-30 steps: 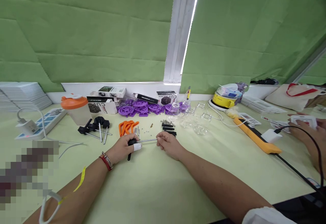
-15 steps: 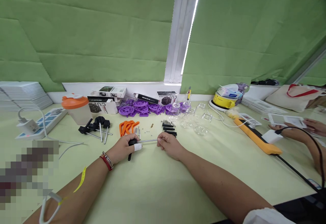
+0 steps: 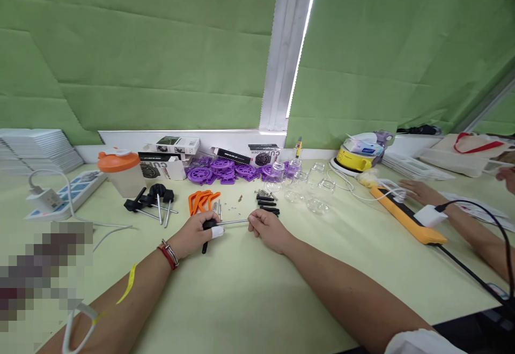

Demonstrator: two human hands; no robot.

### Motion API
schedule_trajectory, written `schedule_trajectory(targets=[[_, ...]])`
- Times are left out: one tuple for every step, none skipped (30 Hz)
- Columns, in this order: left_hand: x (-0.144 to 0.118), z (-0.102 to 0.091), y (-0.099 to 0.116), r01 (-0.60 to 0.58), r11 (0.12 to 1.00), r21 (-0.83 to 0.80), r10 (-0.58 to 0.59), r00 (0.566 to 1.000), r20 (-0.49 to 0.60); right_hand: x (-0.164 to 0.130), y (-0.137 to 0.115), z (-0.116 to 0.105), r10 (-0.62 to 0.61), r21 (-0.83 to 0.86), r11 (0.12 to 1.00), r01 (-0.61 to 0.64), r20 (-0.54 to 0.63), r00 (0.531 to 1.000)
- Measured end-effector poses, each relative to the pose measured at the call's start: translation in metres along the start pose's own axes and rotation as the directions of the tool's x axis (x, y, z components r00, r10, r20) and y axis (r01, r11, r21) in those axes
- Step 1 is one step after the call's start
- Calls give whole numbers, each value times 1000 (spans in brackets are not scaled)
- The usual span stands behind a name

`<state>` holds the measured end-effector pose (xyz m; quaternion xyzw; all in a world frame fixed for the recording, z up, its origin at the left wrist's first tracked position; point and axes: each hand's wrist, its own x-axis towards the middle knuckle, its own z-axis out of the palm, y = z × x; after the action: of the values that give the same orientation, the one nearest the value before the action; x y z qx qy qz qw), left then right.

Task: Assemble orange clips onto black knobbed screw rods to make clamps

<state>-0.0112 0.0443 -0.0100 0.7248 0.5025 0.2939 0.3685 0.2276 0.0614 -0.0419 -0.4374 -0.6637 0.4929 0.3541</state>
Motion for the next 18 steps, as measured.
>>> schedule_trajectory(targets=[[0,0,0,7,1000,-3,-7,1000,-2,0,-1,0,6,30,1000,-6,-1,1000],[0,0,0,11,1000,-4,-11,1000,-3,-1,-2,0,9,57,998,-9,4,1000],[0,0,0,12,1000,-3,-12,1000,-4,-1,-2,0,9,78,997,-9,9,1000],[0,0,0,11,1000,0,-11,1000,-5,-1,-3,0,6,92,996,-8,14,1000],[0,0,0,7,1000,4,-7,1000,-6,-1,-3,0,2,98,995,-4,18,1000],[0,0,0,3,1000,7,-3,1000,-6,0,-3,0,-1,97,995,-1,20,1000],[-1,0,0,-1,1000,10,1,1000,-5,0,-3,0,-2,92,996,0,21,1000],[-1,0,0,-3,1000,11,3,1000,-3,0,-3,0,-2,84,996,0,20,1000],[-1,0,0,-4,1000,11,4,1000,-4,0,-3,0,-2,74,997,1,18,1000],[-1,0,0,-6,1000,11,6,1000,-4,0,-3,0,-3,63,998,2,16,1000],[-1,0,0,-7,1000,11,7,1000,-3,0,-4,0,-4,52,999,4,15,1000],[-1,0,0,-8,1000,13,8,1000,-3,-1,-4,0,-5,41,999,5,13,1000],[-1,0,1,-9,1000,16,9,1000,-3,-1,-4,0,-6,30,1000,6,13,1000],[-1,0,1,-12,1000,19,12,1000,-3,-1,-4,0,-7,21,1000,7,13,1000],[-1,0,1,-14,1000,22,14,1000,-2,-1,-4,0,-8,10,1000,8,13,1000],[-1,-1,1,-13,1000,23,13,1000,-1,-1,-4,0,-10,-2,1000,10,13,1000],[-1,-1,2,-12,1000,22,12,1000,-2,-1,-4,0,-12,-13,1000,12,13,1000],[-1,-1,2,-10,1000,20,10,1000,-3,-1,-4,0,-14,-19,1000,14,12,1000]])
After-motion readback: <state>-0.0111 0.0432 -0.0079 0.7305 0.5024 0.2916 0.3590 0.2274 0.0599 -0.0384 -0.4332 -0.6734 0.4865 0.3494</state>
